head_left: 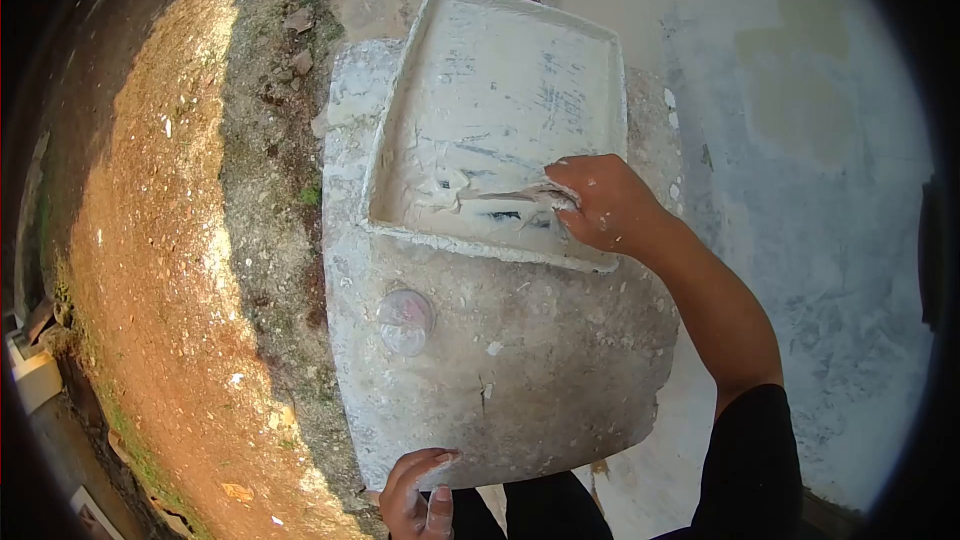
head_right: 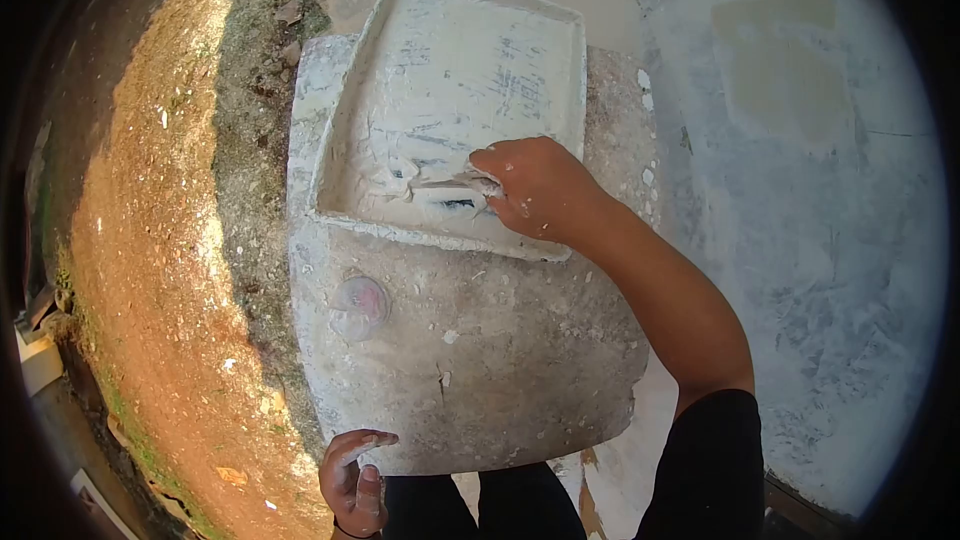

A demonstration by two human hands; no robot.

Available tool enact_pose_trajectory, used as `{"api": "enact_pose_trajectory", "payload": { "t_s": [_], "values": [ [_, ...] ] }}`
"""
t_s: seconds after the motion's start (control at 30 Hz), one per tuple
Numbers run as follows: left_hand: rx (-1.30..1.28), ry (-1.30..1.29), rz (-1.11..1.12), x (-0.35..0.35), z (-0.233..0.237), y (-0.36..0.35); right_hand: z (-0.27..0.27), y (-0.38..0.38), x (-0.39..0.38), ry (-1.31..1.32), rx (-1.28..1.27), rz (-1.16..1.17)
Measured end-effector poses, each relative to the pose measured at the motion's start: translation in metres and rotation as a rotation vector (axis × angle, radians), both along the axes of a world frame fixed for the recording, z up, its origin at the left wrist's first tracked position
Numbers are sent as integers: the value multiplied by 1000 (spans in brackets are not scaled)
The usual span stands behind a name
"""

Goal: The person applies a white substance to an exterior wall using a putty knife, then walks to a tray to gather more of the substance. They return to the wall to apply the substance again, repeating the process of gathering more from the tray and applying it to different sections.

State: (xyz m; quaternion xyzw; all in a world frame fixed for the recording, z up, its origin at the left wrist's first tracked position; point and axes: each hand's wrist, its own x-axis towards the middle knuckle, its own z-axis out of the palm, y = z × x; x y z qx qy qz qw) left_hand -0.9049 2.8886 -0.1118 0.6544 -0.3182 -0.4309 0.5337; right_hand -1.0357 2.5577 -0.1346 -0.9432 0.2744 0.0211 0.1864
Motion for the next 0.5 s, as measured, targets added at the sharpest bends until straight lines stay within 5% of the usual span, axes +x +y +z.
{"api": "enact_pose_trajectory", "payload": {
  "t_s": [0.17, 0.23, 0.5],
  "values": [
    [6, -24, -49, 9, 10, -1, -5, 18, -22, 49, -218, 260],
    [11, -26, -71, 11, 14, -1, -10, 25, -33, -140, -373, 385],
    [31, -23, -61, 12, 13, 3, -15, 28, -36, -135, -300, 236]
  ]
}}
